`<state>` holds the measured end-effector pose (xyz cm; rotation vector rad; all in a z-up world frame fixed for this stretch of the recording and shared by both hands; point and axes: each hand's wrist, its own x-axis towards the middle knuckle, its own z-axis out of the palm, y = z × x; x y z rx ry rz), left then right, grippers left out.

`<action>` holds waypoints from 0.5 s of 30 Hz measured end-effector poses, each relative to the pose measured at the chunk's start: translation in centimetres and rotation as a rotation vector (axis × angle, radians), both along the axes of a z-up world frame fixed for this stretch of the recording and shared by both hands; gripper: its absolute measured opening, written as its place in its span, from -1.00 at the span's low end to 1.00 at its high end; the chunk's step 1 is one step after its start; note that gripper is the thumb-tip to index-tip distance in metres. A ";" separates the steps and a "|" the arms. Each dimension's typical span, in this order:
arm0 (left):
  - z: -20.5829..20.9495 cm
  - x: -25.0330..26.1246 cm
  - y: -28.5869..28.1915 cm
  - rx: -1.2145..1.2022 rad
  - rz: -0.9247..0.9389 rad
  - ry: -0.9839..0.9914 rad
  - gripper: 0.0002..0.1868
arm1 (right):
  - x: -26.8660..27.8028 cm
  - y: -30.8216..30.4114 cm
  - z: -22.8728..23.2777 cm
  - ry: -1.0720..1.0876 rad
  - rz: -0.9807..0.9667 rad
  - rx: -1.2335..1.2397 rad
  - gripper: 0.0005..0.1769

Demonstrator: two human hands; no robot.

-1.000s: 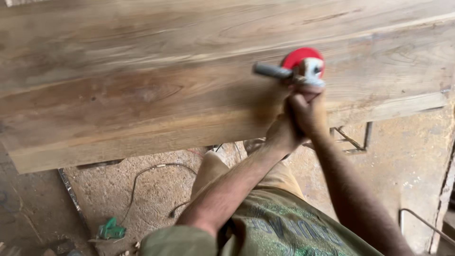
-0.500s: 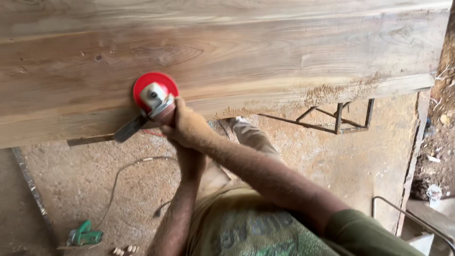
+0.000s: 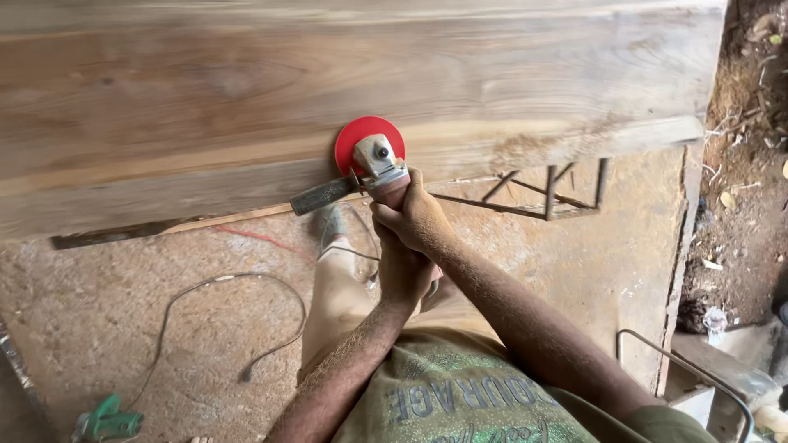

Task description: The person uses a handheld angle grinder with a sanding disc to smooth the surface of a large wooden plank. They move the tool back and forth across the wood, covering different sections of the plank.

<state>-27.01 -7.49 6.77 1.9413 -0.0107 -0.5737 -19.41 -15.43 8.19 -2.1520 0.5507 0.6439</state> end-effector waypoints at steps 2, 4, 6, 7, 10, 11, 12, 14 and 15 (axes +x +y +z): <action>0.5 -0.8 -2.8 -0.031 0.037 -0.035 0.02 | -1.0 -3.1 -0.1 0.026 -0.033 0.040 -0.05; 1.0 -1.3 -5.2 -0.052 0.077 -0.066 0.06 | -2.0 -6.0 -0.3 0.071 -0.080 0.129 -0.13; 1.2 -1.4 -7.7 -0.075 0.103 -0.109 0.08 | -2.9 -9.1 -0.5 -0.002 -0.094 0.096 -0.12; 1.2 -1.3 -9.1 -0.112 0.100 -0.040 0.06 | -3.2 -10.8 -0.7 -0.043 -0.106 0.079 -0.11; 1.0 -2.2 -14.2 -0.180 0.044 0.156 0.01 | -4.8 -16.6 -1.8 0.101 -0.211 0.078 0.01; 0.8 -2.3 -16.2 -0.166 0.000 0.199 0.00 | -5.5 -18.8 -2.2 0.025 -0.251 0.102 0.08; 0.6 -2.4 -18.0 -0.148 -0.042 0.239 -0.01 | -6.2 -21.0 -2.6 -0.054 -0.289 0.130 0.15; 0.3 -2.2 -22.3 -0.052 -0.189 0.231 -0.06 | -7.3 -25.9 -3.6 -0.089 -0.340 0.104 0.10; 0.2 -2.0 -24.3 -0.004 -0.263 0.225 -0.08 | -7.5 -28.2 -4.3 -0.045 -0.353 0.050 -0.03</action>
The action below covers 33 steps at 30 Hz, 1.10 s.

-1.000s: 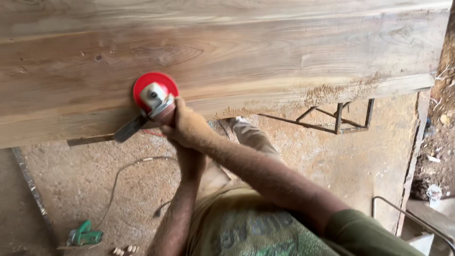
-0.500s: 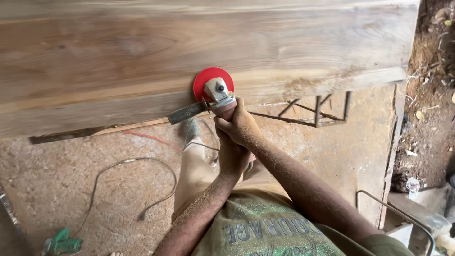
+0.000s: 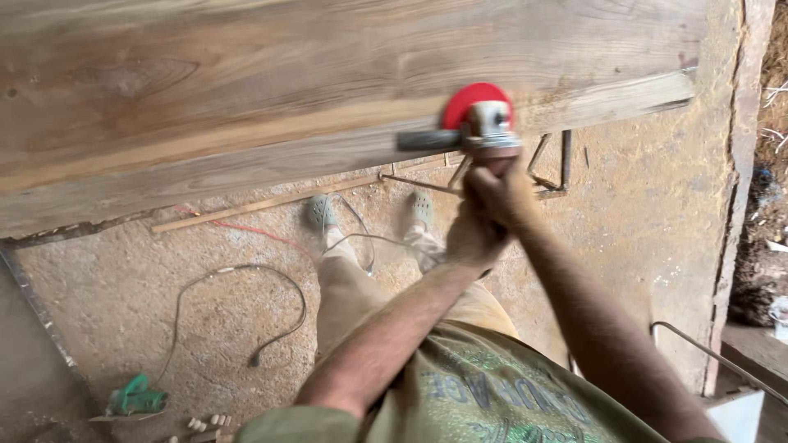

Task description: The person uses a handheld angle grinder with a sanding disc to smooth the surface of a large wooden plank. They move the tool back and forth across the wood, covering different sections of the plank.

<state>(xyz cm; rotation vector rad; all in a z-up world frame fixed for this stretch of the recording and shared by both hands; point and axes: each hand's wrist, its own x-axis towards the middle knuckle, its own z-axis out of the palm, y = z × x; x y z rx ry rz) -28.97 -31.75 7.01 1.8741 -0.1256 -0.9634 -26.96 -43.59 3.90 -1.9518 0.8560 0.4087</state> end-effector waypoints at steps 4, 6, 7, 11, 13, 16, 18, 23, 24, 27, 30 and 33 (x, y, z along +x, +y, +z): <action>0.5 0.1 -6.7 -0.065 -0.038 0.007 -0.10 | -2.0 -8.2 -1.8 -0.248 -0.071 0.079 -0.21; 0.9 0.9 -8.9 -0.045 -0.110 0.049 -0.12 | -2.3 -10.8 -2.0 -0.227 -0.136 0.018 -0.27; 1.2 0.9 -9.6 -0.012 -0.148 -0.007 -0.04 | -2.8 -11.9 -1.8 -0.191 -0.155 -0.070 -0.29; 1.7 1.5 -8.5 0.072 -0.207 -0.149 0.06 | -2.6 -11.4 -1.9 -0.160 -0.149 -0.244 -0.23; 1.4 1.9 -5.9 0.070 -0.176 -0.061 0.01 | -2.0 -8.8 -2.5 -0.216 -0.062 -0.080 -0.45; 0.4 2.3 -0.4 -0.029 -0.043 -0.043 -0.05 | -0.3 -2.6 -3.7 -0.385 0.075 0.099 -0.42; -0.3 2.2 3.8 -0.159 0.104 -0.385 -0.08 | 1.2 3.1 -4.5 -0.421 0.120 0.122 -0.33; -1.4 1.4 15.9 0.153 0.187 -0.285 -0.20 | 4.9 18.8 -2.4 -0.065 0.369 -0.031 -0.20; -1.7 1.8 18.0 0.160 0.218 -0.348 -0.20 | 5.8 21.8 -1.4 -0.084 0.380 -0.017 -0.18; -2.9 2.7 22.9 0.183 0.331 -0.400 -0.23 | 8.0 28.5 1.3 -0.251 0.526 0.124 -0.25; -4.4 3.6 25.7 0.169 0.440 -0.376 -0.27 | 9.8 32.7 2.4 -0.089 0.532 0.084 -0.16; -5.3 3.7 24.5 0.099 0.494 -0.317 -0.30 | 10.2 31.5 2.5 -0.142 0.554 0.083 -0.06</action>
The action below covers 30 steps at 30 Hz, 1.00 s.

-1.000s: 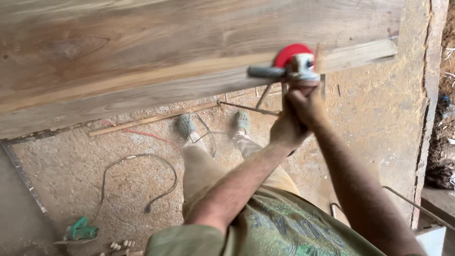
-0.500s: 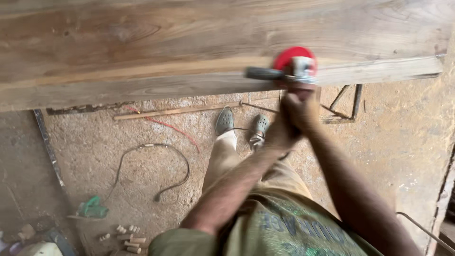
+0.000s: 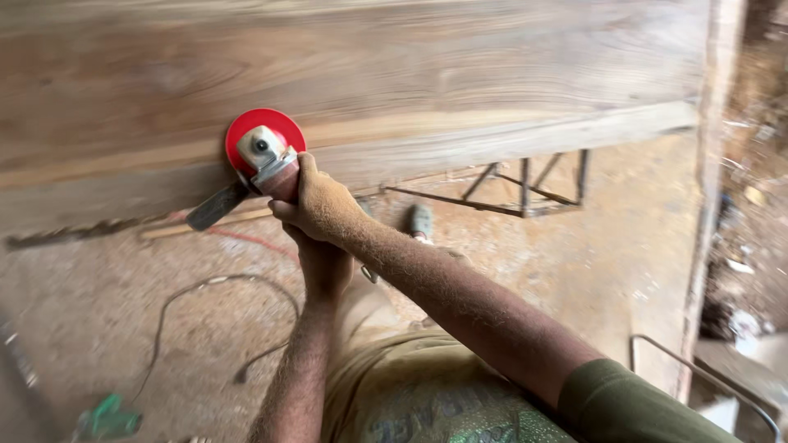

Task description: The person uses a handheld angle grinder with a sanding disc to smooth the surface of a large wooden plank. They move the tool back and forth across the wood, covering different sections of the plank.

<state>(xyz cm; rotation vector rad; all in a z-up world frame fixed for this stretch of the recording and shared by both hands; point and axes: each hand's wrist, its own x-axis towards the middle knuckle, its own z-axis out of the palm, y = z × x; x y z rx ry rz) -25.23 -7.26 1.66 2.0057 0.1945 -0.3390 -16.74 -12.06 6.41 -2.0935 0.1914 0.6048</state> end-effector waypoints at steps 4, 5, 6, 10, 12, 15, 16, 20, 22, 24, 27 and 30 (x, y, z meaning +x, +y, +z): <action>-0.2 0.3 -5.4 -0.085 -0.045 0.033 -0.34 | 0.1 -7.2 -0.2 0.144 -0.035 -0.043 -0.08; 0.0 0.0 -7.2 -0.101 -0.059 0.050 -0.35 | -0.3 -9.6 -0.1 0.168 -0.082 -0.047 -0.08; 0.3 -0.4 -9.0 -0.087 -0.093 0.015 -0.25 | -0.8 -11.9 -0.1 0.194 -0.128 -0.048 -0.08; 2.2 -1.5 -16.3 -0.022 -0.224 -0.124 0.14 | -2.6 -20.9 0.3 0.223 -0.284 -0.167 -0.09; 2.9 -1.3 -20.2 -0.085 -0.259 0.039 0.00 | -3.2 -24.9 0.3 0.239 -0.378 -0.122 -0.08; 3.5 -1.4 -24.0 -0.203 -0.259 0.066 0.07 | -4.3 -29.7 -0.1 0.179 -0.433 -0.117 -0.09; 3.6 -1.5 -25.1 -0.247 -0.258 0.042 0.14 | -4.8 -31.0 -0.4 0.148 -0.445 -0.126 -0.10; 3.2 -2.0 -29.6 -0.288 -0.293 -0.071 0.07 | -6.6 -36.2 -2.1 0.154 -0.516 -0.134 -0.09; 2.8 -1.7 -32.4 -0.258 -0.385 0.038 0.05 | -7.3 -39.1 -2.6 0.181 -0.596 -0.169 -0.05; 2.8 -1.4 -35.7 -0.157 -0.595 0.248 -0.13 | -8.4 -42.6 -2.5 0.078 -0.634 -0.070 -0.19; 3.6 -1.7 -40.4 -0.082 -0.723 0.307 -0.06 | -10.3 -47.6 -1.8 0.017 -0.832 0.050 -0.21; 4.3 -1.9 -42.8 -0.052 -0.745 0.290 0.07 | -11.4 -50.3 -1.2 0.023 -0.909 0.046 -0.22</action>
